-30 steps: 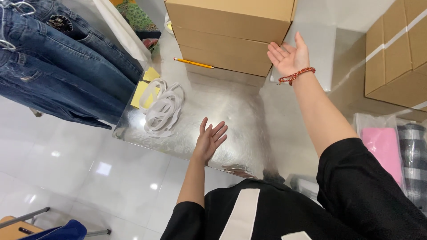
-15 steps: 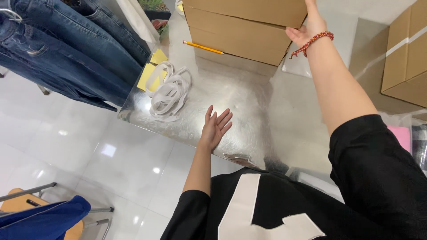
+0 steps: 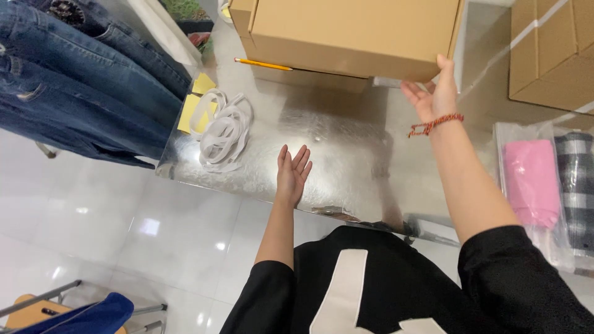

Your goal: The person places folded clothes into a cardboard box, closes the lid, and secures it with a white ribbon tied into a bow. They then attach a yellow sticky note to the box and write on it with a pencil.

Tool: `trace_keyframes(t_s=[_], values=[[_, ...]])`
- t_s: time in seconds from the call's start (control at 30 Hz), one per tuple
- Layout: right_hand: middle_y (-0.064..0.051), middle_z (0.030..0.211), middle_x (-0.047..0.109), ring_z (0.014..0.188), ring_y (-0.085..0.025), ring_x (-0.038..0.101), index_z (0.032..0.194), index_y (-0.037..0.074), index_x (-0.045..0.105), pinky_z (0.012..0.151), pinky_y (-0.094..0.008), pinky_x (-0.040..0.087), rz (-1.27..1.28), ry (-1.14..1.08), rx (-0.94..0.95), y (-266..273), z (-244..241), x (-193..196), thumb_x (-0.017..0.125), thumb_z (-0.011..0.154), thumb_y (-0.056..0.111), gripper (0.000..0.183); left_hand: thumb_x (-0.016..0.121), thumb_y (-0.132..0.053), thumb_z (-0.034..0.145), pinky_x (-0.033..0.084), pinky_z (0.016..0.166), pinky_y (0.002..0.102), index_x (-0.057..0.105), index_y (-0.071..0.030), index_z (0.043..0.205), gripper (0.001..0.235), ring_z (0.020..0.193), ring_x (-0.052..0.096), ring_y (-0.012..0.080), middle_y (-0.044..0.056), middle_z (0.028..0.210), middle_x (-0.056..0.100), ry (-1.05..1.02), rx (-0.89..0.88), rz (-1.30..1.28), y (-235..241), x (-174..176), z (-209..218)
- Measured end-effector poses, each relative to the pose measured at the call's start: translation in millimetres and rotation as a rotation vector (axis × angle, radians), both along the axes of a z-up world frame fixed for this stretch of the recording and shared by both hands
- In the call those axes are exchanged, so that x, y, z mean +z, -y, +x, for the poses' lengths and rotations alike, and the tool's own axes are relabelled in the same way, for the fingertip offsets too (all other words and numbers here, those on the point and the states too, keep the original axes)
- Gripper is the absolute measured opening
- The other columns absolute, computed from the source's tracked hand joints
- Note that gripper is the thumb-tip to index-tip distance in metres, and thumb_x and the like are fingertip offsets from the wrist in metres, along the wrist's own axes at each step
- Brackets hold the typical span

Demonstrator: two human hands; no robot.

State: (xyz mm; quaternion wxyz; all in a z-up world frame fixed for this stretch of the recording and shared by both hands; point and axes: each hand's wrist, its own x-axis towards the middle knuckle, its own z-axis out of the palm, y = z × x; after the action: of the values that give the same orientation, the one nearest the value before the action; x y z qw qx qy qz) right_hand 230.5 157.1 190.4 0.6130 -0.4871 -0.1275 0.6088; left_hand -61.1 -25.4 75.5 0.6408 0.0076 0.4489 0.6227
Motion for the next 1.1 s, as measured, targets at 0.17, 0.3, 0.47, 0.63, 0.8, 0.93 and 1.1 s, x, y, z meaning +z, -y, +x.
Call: trace_keyframes(t_s=[0.17,0.3,0.47,0.63,0.8,0.93,1.1], values=[[-0.027,0.163,0.021,0.15,-0.052,0.044,0.163,0.015,0.014,0.125,-0.056,0.052,0.153,-0.055,0.061,97,58,-72,0.088,0.096,0.059,0.109,0.026,-0.052,0.117,0.039,0.125,0.048,0.019,-0.031,0.167,0.055,0.155,0.044,0.0331,0.018,0.166,0.046,0.042,-0.067,0.113,-1,-39,-8],[-0.026,0.158,0.022,0.15,-0.055,0.036,0.164,0.015,0.018,0.126,-0.059,0.048,0.122,-0.058,0.014,179,91,-92,0.082,0.097,0.066,0.106,0.026,-0.063,0.113,0.042,0.123,0.047,0.029,-0.029,0.164,0.061,0.153,0.047,0.0333,0.019,0.164,0.049,0.073,-0.01,0.142,-1,-53,-8],[-0.027,0.158,0.022,0.151,-0.055,0.031,0.165,0.014,0.015,0.127,-0.061,0.041,0.051,0.026,0.009,237,137,-119,0.073,0.096,0.076,0.11,0.033,-0.075,0.106,0.041,0.122,0.046,0.045,-0.031,0.153,0.065,0.151,0.05,0.0306,0.013,0.16,0.054,0.041,0.096,0.143,13,-88,-6],[-0.02,0.149,0.028,0.135,-0.051,0.046,0.159,0.015,0.024,0.118,-0.059,0.05,-0.084,0.126,0.036,260,158,-139,0.07,0.099,0.063,0.09,0.038,-0.071,0.108,0.031,0.129,0.048,0.051,-0.026,0.149,0.062,0.152,0.049,0.0286,0.012,0.159,0.057,-0.068,0.216,0.126,65,-57,15],[-0.038,0.159,0.016,0.125,-0.057,0.06,0.164,0.011,0.024,0.108,-0.06,0.058,-0.231,0.169,0.174,275,155,-130,0.063,0.102,0.046,0.081,0.042,-0.054,0.113,0.032,0.129,0.05,0.049,-0.014,0.158,0.061,0.154,0.043,0.034,0.018,0.162,0.052,-0.495,0.064,0.017,126,-18,49],[-0.033,0.154,0.03,0.111,-0.056,0.067,0.158,0.009,0.035,0.095,-0.049,0.063,-0.205,0.22,0.241,284,174,-145,0.062,0.103,0.043,0.07,0.045,-0.057,0.112,0.04,0.125,0.046,0.052,-0.018,0.159,0.061,0.15,0.05,0.0299,0.012,0.16,0.056,-0.643,0.03,-0.033,168,-10,65],[-0.027,0.144,0.05,0.111,-0.045,0.067,0.157,0.004,0.043,0.078,-0.045,0.062,-0.255,0.489,0.433,287,184,-151,0.063,0.107,0.061,0.078,0.039,-0.071,0.107,0.027,0.131,0.052,0.038,-0.012,0.166,0.084,0.161,0.027,0.0349,0.014,0.174,0.033,-0.621,0.091,-0.153,207,43,91]])
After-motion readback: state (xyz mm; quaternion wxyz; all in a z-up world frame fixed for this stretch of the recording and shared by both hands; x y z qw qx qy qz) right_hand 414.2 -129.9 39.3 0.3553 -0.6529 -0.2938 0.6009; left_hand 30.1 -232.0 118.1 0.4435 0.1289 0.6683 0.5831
